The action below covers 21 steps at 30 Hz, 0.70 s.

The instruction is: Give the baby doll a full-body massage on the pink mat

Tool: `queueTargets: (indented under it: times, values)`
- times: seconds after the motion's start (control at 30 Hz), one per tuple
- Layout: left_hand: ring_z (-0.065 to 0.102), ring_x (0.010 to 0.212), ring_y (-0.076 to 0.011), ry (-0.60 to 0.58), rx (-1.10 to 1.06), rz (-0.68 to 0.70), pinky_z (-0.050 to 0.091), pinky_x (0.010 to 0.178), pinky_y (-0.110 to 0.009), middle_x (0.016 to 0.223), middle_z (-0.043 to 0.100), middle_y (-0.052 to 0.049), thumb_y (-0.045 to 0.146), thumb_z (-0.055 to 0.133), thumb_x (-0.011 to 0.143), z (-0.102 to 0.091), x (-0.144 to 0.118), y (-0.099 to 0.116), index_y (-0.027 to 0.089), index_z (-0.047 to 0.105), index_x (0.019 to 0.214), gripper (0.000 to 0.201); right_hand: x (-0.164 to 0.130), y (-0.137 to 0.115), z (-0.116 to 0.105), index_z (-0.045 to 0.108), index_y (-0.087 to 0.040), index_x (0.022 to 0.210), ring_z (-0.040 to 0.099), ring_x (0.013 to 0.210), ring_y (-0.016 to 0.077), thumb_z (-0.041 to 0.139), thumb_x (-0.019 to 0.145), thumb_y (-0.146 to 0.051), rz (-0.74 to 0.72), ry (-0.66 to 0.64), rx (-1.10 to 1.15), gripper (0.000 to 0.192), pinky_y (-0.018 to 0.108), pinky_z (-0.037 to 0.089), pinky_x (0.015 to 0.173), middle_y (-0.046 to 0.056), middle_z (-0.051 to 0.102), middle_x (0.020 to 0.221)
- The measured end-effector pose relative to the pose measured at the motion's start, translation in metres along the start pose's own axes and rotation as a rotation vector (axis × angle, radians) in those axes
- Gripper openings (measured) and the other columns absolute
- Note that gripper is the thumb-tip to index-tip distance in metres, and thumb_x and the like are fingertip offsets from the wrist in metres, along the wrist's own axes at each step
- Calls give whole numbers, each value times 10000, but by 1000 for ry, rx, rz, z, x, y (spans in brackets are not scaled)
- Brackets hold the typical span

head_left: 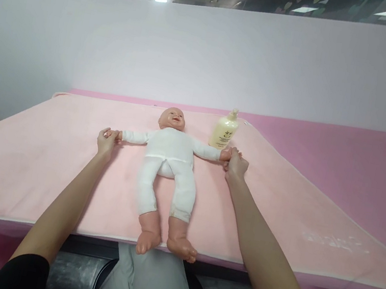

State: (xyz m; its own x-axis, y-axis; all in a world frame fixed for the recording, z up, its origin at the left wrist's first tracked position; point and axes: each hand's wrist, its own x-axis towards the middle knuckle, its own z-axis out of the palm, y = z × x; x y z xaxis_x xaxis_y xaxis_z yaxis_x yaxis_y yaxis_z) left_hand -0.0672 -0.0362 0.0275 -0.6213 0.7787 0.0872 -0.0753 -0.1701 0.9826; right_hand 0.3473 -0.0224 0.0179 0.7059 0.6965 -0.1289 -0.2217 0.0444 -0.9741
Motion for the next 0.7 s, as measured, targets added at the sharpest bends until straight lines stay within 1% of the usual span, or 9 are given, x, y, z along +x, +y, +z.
queueTargets:
  times: [0.2,0.43,0.57,0.7]
  values:
    - [610,573,-75,-25,-36,2,547,512,-233,984,588,-64,196,663,758,0,-2,3,152,549,1015,285,-4,-1,-1,506,-172,643,370,277,84,589,832,-332,16,-55,10,261,177,241,249,-53,427,378]
    - [567,461,-59,-77,-37,24,507,452,-209,853,606,-26,166,609,797,0,-4,3,154,530,1096,310,-8,-2,-3,515,-166,655,393,259,107,579,841,-384,-1,-112,-42,294,187,262,247,-26,447,350]
    - [544,438,-47,-83,-36,28,500,443,-195,809,599,-1,163,599,794,0,-4,3,166,532,1077,291,-4,1,-3,511,-167,659,409,261,120,576,839,-413,-11,-127,-87,311,199,278,244,-10,470,360]
    - [543,434,-58,-99,-44,31,501,428,-208,777,579,10,157,593,778,-1,-1,2,161,536,1044,272,-1,4,-3,513,-165,669,412,263,118,580,835,-434,-20,-135,-110,322,199,288,244,-8,474,366]
